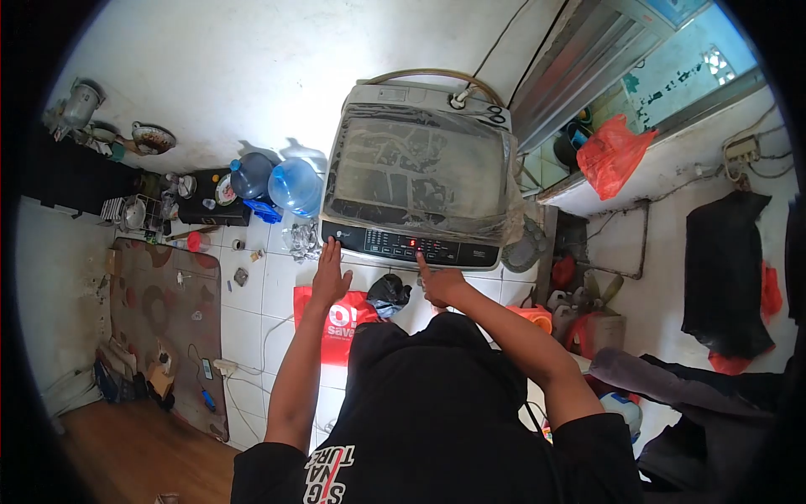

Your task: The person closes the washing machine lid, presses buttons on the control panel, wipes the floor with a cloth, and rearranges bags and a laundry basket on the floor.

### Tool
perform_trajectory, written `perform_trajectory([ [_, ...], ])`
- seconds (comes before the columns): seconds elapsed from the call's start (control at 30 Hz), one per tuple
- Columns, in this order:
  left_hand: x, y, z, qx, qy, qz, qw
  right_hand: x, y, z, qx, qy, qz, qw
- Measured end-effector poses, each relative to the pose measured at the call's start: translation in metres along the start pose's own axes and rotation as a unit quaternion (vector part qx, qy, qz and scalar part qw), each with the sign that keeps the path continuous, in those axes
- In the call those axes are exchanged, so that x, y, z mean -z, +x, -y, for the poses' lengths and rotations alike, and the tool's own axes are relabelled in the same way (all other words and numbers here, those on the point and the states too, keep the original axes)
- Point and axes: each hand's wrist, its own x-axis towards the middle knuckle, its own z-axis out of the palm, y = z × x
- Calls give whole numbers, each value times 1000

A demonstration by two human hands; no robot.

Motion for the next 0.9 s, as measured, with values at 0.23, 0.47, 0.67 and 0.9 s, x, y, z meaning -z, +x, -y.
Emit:
perform_trajectory([
  [0.23,-4,0,-2,-3,19,-14,1000,25,-11,18,11,-38,-29,999],
  [0.47,7,12,-41,-19,60,-58,996,15,4,19,65,-57,-110,990],
  [0.67,4,10,-74,-128,14,-47,991,16,-3,15,69,-58,-120,989],
  [0.9,-8,-1,-74,-75,6,-101,992,11,4,13,90,-64,-137,984],
])
